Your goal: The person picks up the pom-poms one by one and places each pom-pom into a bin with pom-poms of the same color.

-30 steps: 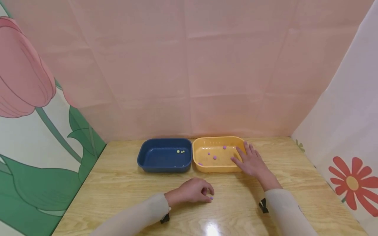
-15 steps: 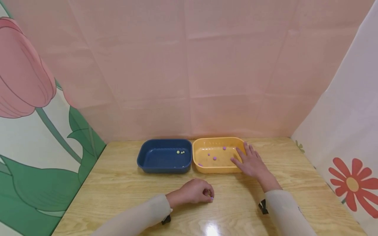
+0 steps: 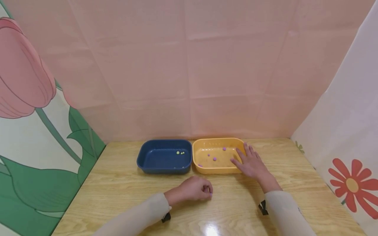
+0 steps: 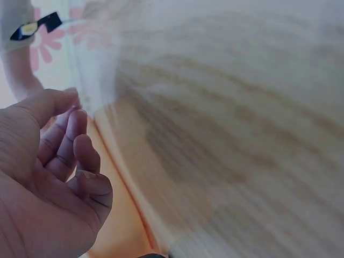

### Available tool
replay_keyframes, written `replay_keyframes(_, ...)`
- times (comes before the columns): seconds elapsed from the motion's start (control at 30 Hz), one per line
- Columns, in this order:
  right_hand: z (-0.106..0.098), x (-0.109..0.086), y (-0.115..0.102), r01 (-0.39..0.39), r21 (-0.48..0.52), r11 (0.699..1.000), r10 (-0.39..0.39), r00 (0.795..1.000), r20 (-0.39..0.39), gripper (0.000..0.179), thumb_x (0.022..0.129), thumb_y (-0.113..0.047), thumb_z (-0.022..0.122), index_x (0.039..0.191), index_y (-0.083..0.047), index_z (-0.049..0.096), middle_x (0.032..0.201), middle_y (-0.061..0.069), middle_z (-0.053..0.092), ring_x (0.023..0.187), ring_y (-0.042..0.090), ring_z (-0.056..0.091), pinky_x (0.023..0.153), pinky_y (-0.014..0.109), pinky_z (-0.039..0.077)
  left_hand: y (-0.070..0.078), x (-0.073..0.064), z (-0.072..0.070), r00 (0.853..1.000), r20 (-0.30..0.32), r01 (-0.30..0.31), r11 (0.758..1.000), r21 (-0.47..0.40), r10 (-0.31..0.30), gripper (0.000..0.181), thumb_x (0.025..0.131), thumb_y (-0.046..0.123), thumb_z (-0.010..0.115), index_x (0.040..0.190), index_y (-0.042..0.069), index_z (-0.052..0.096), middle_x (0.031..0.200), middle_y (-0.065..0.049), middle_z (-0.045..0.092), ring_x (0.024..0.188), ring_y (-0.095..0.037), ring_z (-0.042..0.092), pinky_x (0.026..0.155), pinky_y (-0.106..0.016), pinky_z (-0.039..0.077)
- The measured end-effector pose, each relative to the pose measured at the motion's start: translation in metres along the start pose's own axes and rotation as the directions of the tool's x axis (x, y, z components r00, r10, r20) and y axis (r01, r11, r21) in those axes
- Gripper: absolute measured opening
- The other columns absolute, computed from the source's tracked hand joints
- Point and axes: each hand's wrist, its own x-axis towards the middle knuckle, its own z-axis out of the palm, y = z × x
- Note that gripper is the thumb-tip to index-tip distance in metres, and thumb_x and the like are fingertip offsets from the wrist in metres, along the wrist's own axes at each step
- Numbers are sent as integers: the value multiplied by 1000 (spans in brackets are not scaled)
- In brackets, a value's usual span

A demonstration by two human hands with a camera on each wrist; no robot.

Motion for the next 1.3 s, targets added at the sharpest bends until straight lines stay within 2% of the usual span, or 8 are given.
replay_keyframes(0.37,2,0,1,4,0,1000,-4,1000,-9,81,105,-59,40,158,2,29,163,36,-2,147,60,1,113,74,8,5,4,-12,999,-32,12,1000,-12,-13,7,92,31,76,86,30,72,70,22,55,61,7,50,58,-12,40)
replay_keyframes(0.8,1,0,1,0,-6,1000,0,1000,-6,82,104,-60,39,158,1,29,163,35,-2,147,60,1,114,73,8,9,9,-24,999,-24,38,999,-32,-39,6,93,32,75,88,31,72,71,20,56,61,5,51,57,-13,41)
replay_keyframes(0.93,1,0,1,0,-8,1000,0,1000,-3,82,104,-60,39,158,1,29,163,35,-2,147,60,1,114,73,8,9,12,-27,999,-45,28,999,-41,-30,5,93,31,75,88,30,73,70,20,57,62,5,51,63,-13,42)
replay_keyframes(1.1,1,0,1,0,-12,1000,0,1000,-1,82,105,-59,39,157,2,29,162,36,-2,146,60,1,113,74,8,8,16,-32,997,-80,-5,999,-52,0,5,92,30,75,88,28,74,70,20,58,62,5,52,63,-12,43)
replay_keyframes(1.17,1,0,0,1,-13,1000,-1,1000,-4,81,105,-59,39,157,2,29,162,36,-2,146,60,1,113,74,8,8,18,-35,996,-86,-4,998,-66,-1,6,93,29,74,88,27,74,71,20,58,63,5,52,60,-12,44)
replay_keyframes(1.3,1,-1,0,3,-13,1000,-3,1000,-6,81,105,-59,40,157,2,30,162,37,-1,146,61,1,113,74,8,7,21,-40,995,-97,13,995,-101,-23,6,93,28,74,87,28,73,72,20,59,65,5,54,61,-12,44)
